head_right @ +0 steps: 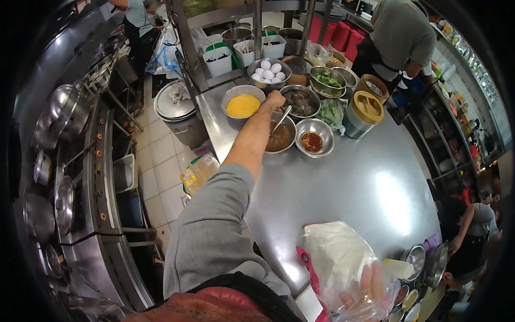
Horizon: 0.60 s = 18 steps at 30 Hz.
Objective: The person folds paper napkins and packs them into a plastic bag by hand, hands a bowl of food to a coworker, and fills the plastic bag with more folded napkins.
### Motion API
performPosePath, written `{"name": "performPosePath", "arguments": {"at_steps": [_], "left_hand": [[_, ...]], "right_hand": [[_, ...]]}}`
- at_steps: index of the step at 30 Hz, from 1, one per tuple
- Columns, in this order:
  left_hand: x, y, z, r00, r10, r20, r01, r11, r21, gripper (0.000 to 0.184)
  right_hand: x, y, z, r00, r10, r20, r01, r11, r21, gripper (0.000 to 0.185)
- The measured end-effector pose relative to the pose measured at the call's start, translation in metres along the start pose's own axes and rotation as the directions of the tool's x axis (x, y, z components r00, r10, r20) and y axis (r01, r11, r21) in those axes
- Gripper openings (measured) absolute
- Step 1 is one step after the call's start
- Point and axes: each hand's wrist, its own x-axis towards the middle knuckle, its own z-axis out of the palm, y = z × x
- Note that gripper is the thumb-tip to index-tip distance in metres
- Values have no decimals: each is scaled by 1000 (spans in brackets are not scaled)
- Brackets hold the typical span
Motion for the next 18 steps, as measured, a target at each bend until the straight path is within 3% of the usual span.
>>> {"name": "performPosePath", "arguments": {"at_steps": [7,18], "left_hand": [[6,-5,-2,996,0,87,12,990,-138,22],[13,1,19,983,90,158,-62,983,-174,17]], "right_hand": [[6,-2,3,1000,1,11,-1,1000,20,29],[11,-13,4,1000,6,9,-6,1000,24,36]]}}
